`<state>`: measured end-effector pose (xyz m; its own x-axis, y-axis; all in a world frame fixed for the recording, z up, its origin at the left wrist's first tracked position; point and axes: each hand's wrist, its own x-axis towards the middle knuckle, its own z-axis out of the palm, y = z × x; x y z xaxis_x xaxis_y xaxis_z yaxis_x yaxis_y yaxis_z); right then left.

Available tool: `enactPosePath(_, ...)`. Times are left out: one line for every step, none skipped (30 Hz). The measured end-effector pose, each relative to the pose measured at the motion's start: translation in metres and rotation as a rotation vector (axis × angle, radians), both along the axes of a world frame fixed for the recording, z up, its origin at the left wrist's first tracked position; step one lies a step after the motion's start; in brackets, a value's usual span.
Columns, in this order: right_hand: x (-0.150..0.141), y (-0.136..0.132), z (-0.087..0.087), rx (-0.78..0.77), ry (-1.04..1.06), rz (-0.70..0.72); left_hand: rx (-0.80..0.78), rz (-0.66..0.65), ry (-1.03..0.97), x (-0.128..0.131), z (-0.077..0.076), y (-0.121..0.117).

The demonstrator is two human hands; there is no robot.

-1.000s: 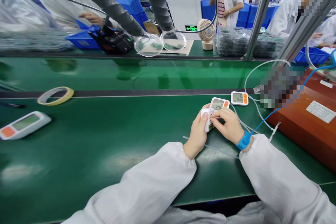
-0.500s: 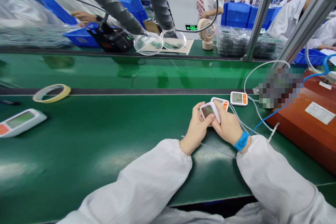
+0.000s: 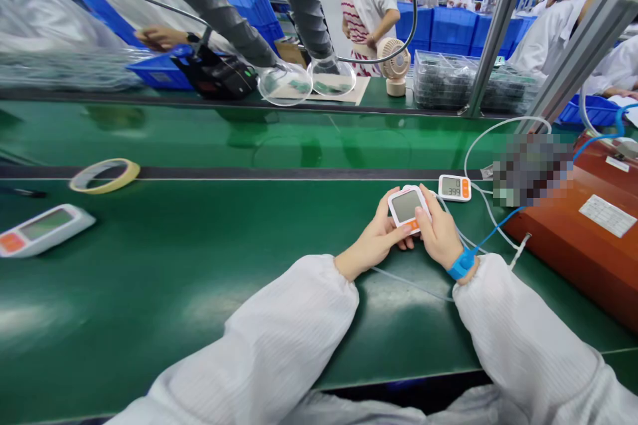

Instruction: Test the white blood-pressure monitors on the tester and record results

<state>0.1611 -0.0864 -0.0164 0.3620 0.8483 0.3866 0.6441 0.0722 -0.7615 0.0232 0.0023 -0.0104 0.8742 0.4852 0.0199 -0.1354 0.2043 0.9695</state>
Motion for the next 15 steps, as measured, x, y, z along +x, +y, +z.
enactPosePath(-0.0001,-0.0002,0.0000,0.006,-0.008,0.003,-0.002,0.001,-0.004,-0.0002,0.0003,-0.0001)
enactPosePath(-0.0002,-0.0003,0.0001,0.007,-0.011,0.007,-0.006,0.007,-0.011,-0.0004,0.0006,-0.0001)
enactPosePath(-0.0003,-0.0004,0.0003,0.005,-0.008,0.012,-0.012,0.013,-0.017,-0.0007,0.0010,0.0001)
enactPosePath(-0.0003,-0.0005,0.0005,0.002,-0.001,0.015,-0.016,0.016,-0.021,-0.0011,0.0012,0.0004)
enactPosePath(-0.0004,-0.0004,0.0008,0.001,0.007,0.014,-0.016,0.013,-0.020,-0.0014,0.0015,0.0008)
enactPosePath(-0.0003,-0.0004,0.0010,0.003,0.011,0.010,-0.013,0.008,-0.017,-0.0016,0.0017,0.0011)
enactPosePath(-0.0003,-0.0003,0.0013,0.006,0.011,0.007,-0.008,0.000,-0.013,-0.0018,0.0019,0.0014)
enactPosePath(-0.0003,-0.0002,0.0015,0.006,0.010,0.005,-0.005,-0.005,-0.012,-0.0019,0.0020,0.0017)
enactPosePath(-0.0004,-0.0002,0.0017,0.004,0.008,0.006,-0.007,-0.006,-0.013,-0.0019,0.0021,0.0018)
enactPosePath(-0.0005,-0.0002,0.0018,-0.001,0.006,0.010,-0.014,-0.003,-0.016,-0.0019,0.0022,0.0018)
enactPosePath(-0.0006,-0.0002,0.0018,-0.005,0.007,0.016,-0.025,0.003,-0.021,-0.0018,0.0023,0.0017)
enactPosePath(-0.0008,-0.0002,0.0018,-0.007,0.009,0.020,-0.038,0.009,-0.026,-0.0017,0.0025,0.0014)
enactPosePath(-0.0009,-0.0002,0.0017,-0.006,0.010,0.023,-0.049,0.013,-0.033,-0.0016,0.0027,0.0010)
enactPosePath(-0.0011,-0.0003,0.0017,-0.004,0.011,0.022,-0.056,0.016,-0.039,-0.0014,0.0029,0.0006)
enactPosePath(-0.0012,-0.0003,0.0016,-0.002,0.012,0.020,-0.058,0.016,-0.044,-0.0013,0.0031,0.0002)
